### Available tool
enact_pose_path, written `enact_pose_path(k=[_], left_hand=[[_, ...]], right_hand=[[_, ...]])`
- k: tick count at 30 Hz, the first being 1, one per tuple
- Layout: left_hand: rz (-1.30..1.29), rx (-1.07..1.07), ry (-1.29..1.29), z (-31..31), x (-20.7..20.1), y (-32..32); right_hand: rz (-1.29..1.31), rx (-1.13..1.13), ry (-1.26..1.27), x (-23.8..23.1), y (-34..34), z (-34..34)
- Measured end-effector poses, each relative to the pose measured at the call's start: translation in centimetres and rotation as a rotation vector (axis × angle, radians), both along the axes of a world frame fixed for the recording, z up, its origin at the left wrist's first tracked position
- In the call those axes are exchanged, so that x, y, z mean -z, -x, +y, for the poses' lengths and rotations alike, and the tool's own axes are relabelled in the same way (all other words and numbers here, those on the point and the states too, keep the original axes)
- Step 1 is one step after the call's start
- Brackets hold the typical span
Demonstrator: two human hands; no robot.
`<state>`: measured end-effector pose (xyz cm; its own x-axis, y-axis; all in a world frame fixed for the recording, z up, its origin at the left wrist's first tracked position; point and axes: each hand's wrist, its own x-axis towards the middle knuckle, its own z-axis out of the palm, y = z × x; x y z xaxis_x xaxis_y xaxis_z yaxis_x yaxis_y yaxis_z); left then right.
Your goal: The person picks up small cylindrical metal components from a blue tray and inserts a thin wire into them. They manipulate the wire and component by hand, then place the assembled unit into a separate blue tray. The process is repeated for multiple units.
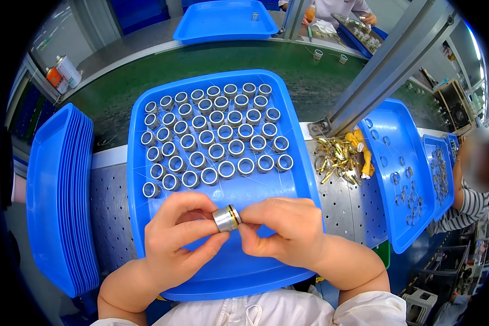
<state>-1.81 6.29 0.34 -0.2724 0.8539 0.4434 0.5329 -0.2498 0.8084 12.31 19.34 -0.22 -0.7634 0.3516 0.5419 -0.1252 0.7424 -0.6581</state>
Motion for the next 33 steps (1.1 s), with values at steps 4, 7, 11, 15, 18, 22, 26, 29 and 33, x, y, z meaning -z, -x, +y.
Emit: enact_pose_path(k=[4,7,11,15,18,22,26,29,33], left_hand=[[0.132,-0.01,-0.038,0.15,0.2,-0.05],[0.178,-0.017,-0.07,0.12,0.24,-0.08],[0.186,-0.027,-0.097,0.24,0.33,-0.2],[0.209,-0.018,-0.135,0.4,0.31,-0.22],[0.214,-0.01,-0.161,0.47,0.43,-0.3],[0.224,0.005,-0.161,0.4,0.25,-0.31],[0.045,0.024,-0.042,0.16,0.14,-0.18],[-0.163,0.07,0.046,0.13,0.24,0.44],[-0.132,0.043,-0.006,0.27,0.3,0.24]], right_hand=[[0.019,0.009,0.023,0.17,0.0,0.11],[0.04,0.003,0.019,0.35,0.09,0.08],[0.027,0.007,-0.002,0.2,0.03,0.07],[0.027,0.003,-0.03,0.28,-0.09,0.1],[0.029,-0.013,-0.012,0.31,-0.27,0.08],[0.051,-0.03,-0.006,0.3,-0.25,0.13],[0.049,-0.04,-0.061,-0.3,-0.11,0.28],[0.068,-0.042,-0.099,-0.21,0.08,0.28],[-0.001,-0.037,-0.02,-0.29,-0.01,0.23]])
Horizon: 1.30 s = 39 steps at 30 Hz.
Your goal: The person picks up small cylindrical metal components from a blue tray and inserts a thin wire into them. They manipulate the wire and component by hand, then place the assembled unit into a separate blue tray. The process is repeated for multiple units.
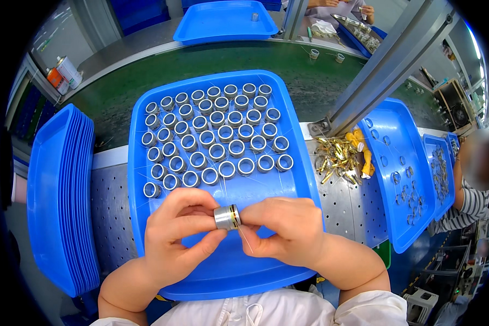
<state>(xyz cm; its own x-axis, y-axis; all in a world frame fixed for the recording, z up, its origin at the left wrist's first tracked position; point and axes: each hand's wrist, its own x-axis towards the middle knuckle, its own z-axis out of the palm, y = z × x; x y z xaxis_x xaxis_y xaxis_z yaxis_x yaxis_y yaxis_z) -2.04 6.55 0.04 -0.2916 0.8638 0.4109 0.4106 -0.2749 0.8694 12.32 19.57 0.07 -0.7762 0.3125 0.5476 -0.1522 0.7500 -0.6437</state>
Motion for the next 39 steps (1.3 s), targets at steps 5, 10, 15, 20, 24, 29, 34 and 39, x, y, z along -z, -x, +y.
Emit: enact_pose_path(k=[5,10,15,20,24,29,34,39], left_hand=[[0.189,-0.047,-0.062,-0.07,-0.04,-0.24],[0.321,-0.051,-0.132,0.14,0.04,-0.14],[0.362,-0.047,-0.184,0.31,0.16,-0.22],[0.366,-0.022,-0.188,0.27,0.18,-0.33],[0.138,0.018,0.001,-0.07,-0.19,-0.21],[-0.082,0.04,0.014,0.03,0.35,0.17],[0.134,-0.018,-0.033,-0.05,-0.04,-0.16],[0.301,-0.033,-0.104,0.11,0.09,-0.16]], right_hand=[[-0.025,-0.003,0.161,0.17,-0.19,0.11],[-0.031,0.004,0.156,0.08,-0.2,0.02],[-0.007,-0.016,0.119,0.13,-0.32,0.1],[0.023,-0.043,0.075,-0.15,-0.33,0.1],[0.044,-0.043,-0.03,-0.48,-0.27,0.24],[0.028,-0.022,-0.018,-0.06,-0.08,0.1],[-0.019,0.003,0.157,0.28,-0.21,0.18],[-0.015,0.0,0.123,0.13,-0.14,0.21]])
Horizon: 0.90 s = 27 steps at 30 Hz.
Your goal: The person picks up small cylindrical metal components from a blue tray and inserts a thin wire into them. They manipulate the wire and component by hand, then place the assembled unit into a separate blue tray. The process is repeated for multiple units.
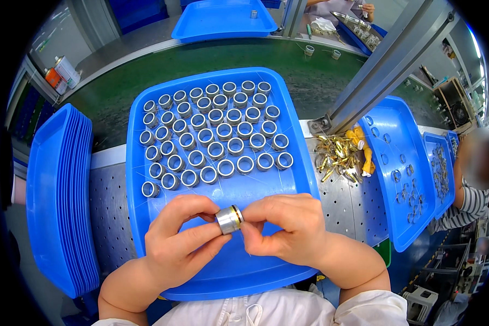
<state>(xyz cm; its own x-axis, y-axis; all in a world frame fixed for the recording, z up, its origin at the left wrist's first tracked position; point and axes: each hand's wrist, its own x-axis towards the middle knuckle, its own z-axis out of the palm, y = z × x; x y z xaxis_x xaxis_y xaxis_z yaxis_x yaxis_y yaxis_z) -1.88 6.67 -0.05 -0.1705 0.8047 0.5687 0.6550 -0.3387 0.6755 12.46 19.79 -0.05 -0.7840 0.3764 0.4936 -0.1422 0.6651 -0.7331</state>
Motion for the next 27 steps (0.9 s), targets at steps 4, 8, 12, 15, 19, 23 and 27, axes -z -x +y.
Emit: enact_pose_path(k=[4,8,12,15,19,23,27], left_hand=[[0.055,-0.01,-0.066,0.2,0.3,0.0],[0.096,0.006,-0.09,0.2,0.1,-0.1],[0.118,0.018,-0.111,0.2,0.2,-0.1],[0.01,0.03,-0.025,0.1,-0.4,0.0],[-0.281,0.065,0.14,-0.2,-0.4,0.2],[-0.288,0.039,0.091,-0.1,-0.3,0.1],[-0.14,0.004,0.086,-0.2,-0.5,0.0]], right_hand=[[0.011,0.007,-0.039,0.0,0.0,-0.1],[0.014,0.004,-0.067,-0.2,-0.2,-0.1],[0.03,-0.019,-0.06,-0.1,-0.2,-0.2],[0.054,-0.027,-0.083,-0.2,-0.2,-0.1],[0.089,-0.014,-0.173,-0.3,0.0,-0.1],[0.053,-0.005,-0.123,-0.3,0.1,-0.2],[0.046,-0.005,-0.041,0.0,0.2,-0.1]])
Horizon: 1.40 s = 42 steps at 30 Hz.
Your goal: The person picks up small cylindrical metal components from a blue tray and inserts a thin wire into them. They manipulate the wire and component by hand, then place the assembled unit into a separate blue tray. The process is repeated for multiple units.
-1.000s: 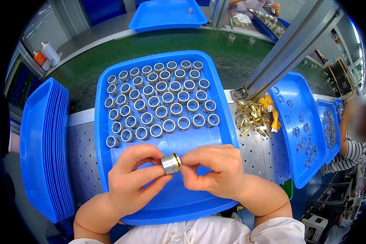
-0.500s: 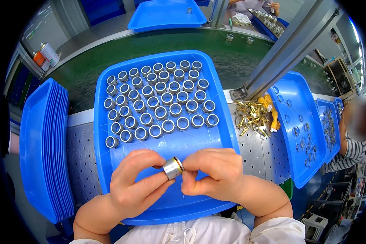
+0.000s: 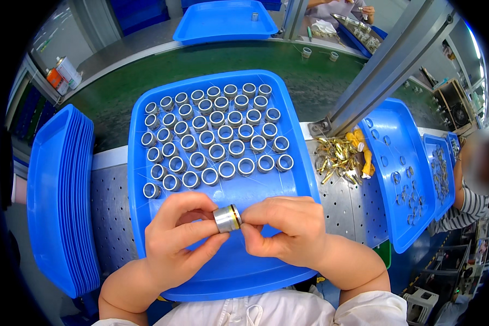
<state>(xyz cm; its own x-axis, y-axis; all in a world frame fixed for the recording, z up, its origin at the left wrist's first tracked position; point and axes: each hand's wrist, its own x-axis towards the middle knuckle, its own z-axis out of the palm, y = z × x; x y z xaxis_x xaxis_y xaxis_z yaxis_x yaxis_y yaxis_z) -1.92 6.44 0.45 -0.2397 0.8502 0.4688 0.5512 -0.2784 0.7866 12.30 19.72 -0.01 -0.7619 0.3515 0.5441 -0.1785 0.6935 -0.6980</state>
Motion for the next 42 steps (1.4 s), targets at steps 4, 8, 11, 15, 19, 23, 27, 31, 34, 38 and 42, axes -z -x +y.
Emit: enact_pose_path(k=[4,8,11,15,19,23,27,31,34,38,42], left_hand=[[0.121,-0.023,-0.037,-0.11,0.32,-0.12],[0.166,-0.038,-0.092,0.05,0.41,-0.2],[0.186,-0.027,-0.122,0.16,0.35,-0.32],[0.197,-0.002,-0.139,0.17,0.33,-0.39],[0.158,-0.032,-0.142,0.23,0.34,-0.51],[0.221,-0.065,-0.168,0.4,0.35,-0.23],[0.303,-0.067,-0.202,0.44,0.44,-0.1],[0.341,-0.053,-0.211,0.4,0.45,0.07],[0.364,-0.04,-0.213,0.36,0.45,0.23],[0.275,-0.026,-0.138,0.35,0.08,0.21],[-0.06,0.001,0.052,0.07,-0.13,-0.01]], right_hand=[[0.001,0.001,0.006,0.05,-0.02,-0.06],[-0.005,0.012,-0.001,0.18,-0.07,-0.13],[0.0,0.009,-0.009,0.19,-0.18,-0.15],[0.005,0.035,-0.01,0.35,-0.57,-0.1],[-0.011,0.004,0.021,0.09,-0.37,-0.05],[-0.101,0.018,0.191,-0.1,-0.39,-0.19],[-0.139,0.026,0.215,-0.13,-0.37,-0.18],[-0.141,0.017,0.24,-0.04,-0.41,-0.13],[-0.141,0.014,0.292,-0.03,-0.49,-0.26],[-0.113,-0.001,0.212,-0.37,-0.4,-0.16],[-0.037,0.005,0.027,0.02,-0.14,-0.15]])
